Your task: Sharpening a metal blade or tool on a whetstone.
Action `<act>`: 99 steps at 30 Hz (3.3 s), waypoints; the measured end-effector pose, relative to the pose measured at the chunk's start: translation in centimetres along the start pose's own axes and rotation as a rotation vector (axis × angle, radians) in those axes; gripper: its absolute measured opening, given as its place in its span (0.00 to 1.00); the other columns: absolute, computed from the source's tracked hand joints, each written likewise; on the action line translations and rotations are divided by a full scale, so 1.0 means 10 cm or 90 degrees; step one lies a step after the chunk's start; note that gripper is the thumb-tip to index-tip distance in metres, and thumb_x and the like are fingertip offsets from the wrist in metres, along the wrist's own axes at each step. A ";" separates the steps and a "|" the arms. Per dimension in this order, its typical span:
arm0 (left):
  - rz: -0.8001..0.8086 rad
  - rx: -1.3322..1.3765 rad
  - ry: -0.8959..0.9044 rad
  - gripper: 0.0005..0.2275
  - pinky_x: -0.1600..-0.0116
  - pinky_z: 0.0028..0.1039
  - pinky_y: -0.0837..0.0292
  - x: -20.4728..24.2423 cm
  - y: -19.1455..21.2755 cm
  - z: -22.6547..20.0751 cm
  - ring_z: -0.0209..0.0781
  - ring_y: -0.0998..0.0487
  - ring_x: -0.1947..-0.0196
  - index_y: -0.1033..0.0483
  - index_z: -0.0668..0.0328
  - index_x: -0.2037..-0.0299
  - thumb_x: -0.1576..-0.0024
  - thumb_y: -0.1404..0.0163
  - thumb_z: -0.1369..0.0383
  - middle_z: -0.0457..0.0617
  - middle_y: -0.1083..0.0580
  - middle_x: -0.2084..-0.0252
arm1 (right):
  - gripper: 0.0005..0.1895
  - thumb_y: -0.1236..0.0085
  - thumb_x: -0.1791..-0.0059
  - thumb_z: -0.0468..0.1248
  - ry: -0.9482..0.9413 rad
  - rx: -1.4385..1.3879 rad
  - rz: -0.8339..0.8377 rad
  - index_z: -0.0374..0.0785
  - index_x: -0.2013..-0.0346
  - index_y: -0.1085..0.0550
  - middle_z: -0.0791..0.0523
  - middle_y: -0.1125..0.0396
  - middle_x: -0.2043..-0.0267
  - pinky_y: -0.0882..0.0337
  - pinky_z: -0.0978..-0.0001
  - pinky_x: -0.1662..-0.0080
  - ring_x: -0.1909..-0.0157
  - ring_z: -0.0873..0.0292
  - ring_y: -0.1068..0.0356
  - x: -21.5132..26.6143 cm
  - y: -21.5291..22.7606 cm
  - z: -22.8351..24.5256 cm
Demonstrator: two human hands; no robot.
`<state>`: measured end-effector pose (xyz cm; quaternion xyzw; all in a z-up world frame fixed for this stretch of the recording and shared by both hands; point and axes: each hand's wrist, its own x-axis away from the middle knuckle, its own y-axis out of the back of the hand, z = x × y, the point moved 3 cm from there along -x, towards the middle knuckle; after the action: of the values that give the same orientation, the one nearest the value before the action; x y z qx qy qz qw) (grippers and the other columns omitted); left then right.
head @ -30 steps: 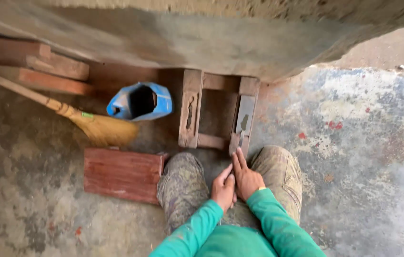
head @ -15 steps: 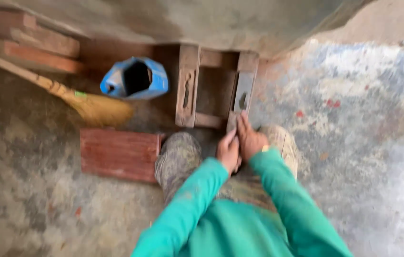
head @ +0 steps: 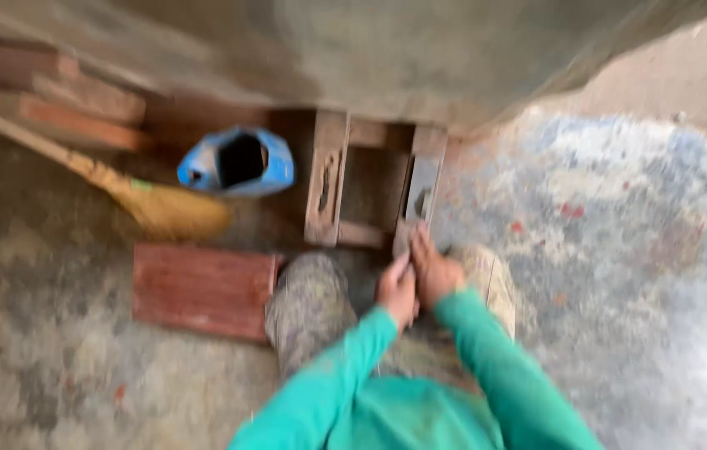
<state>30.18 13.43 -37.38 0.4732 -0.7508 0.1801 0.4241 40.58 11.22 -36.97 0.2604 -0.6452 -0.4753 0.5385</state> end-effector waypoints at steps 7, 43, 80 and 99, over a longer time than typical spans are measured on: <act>0.009 -0.030 -0.049 0.20 0.85 0.22 0.24 0.49 0.28 -0.18 0.43 0.23 0.87 0.29 0.49 0.33 0.37 0.58 0.67 0.61 0.21 0.46 | 0.45 0.50 0.53 0.39 0.017 -0.214 0.086 0.46 0.23 0.55 0.55 0.69 0.17 0.19 0.48 0.59 0.59 0.38 0.21 0.18 -0.13 0.16; -0.008 -0.029 0.048 0.19 0.91 0.24 0.30 0.29 0.30 -0.17 0.47 0.25 0.90 0.27 0.37 0.34 0.36 0.57 0.63 0.62 0.22 0.78 | 0.43 0.52 0.50 0.42 0.031 -0.211 0.139 0.47 0.22 0.56 0.56 0.71 0.17 0.19 0.47 0.56 0.57 0.37 0.22 0.07 -0.06 0.19; -0.005 -0.032 0.001 0.18 0.73 0.30 0.23 0.25 0.31 -0.43 0.47 0.21 0.79 0.27 0.39 0.35 0.36 0.57 0.62 0.57 0.21 0.53 | 0.44 0.52 0.49 0.43 0.039 -0.129 0.115 0.49 0.21 0.58 0.55 0.68 0.17 0.20 0.49 0.54 0.55 0.39 0.21 -0.18 0.02 0.10; 0.022 0.018 -0.011 0.19 0.93 0.23 0.35 -0.02 0.21 -0.43 0.45 0.28 0.92 0.29 0.37 0.34 0.35 0.57 0.62 0.60 0.26 0.82 | 0.44 0.54 0.49 0.49 0.029 -0.143 0.073 0.52 0.21 0.59 0.60 0.71 0.17 0.20 0.50 0.54 0.55 0.38 0.22 -0.42 -0.13 -0.07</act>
<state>30.43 17.48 -34.79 0.4678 -0.7599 0.1935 0.4078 42.24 14.02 -40.08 0.1717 -0.5893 -0.5072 0.6050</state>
